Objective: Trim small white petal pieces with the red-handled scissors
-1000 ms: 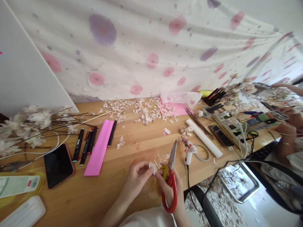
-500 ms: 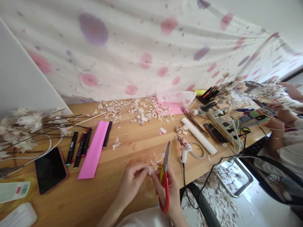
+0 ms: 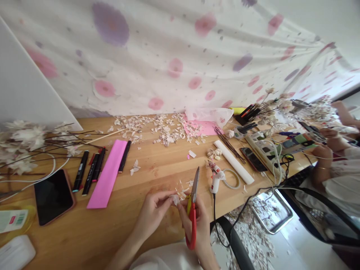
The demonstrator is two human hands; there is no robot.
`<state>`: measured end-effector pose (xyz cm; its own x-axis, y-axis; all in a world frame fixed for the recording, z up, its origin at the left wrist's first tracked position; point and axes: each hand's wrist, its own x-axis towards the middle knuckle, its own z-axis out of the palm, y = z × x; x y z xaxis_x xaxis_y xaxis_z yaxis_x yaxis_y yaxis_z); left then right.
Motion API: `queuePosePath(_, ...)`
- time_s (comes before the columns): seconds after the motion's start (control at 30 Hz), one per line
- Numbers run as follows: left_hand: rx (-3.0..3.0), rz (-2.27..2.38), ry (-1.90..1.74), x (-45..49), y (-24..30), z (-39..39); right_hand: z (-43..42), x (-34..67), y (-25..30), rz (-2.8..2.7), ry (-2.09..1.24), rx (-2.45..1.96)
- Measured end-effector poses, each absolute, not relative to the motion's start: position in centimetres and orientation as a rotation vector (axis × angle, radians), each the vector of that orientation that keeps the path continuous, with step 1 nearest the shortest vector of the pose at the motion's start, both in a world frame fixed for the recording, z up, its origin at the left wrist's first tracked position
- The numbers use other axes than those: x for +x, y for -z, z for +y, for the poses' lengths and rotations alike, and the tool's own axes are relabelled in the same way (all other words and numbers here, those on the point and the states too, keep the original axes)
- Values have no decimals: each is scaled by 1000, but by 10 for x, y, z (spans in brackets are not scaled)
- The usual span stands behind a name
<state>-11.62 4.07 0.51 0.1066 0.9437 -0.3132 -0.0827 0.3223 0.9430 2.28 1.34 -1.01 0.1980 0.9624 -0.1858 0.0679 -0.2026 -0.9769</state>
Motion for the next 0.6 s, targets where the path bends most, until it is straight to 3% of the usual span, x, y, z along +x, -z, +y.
queuePosePath(0.43, 783, 1110, -963, -117, -1, 43, 15, 21, 7, -1011, -1136, -1513)
queuePosePath(0.6, 606, 944, -957, -126, 5, 46, 22, 28, 5, -910, -1369, -1456)
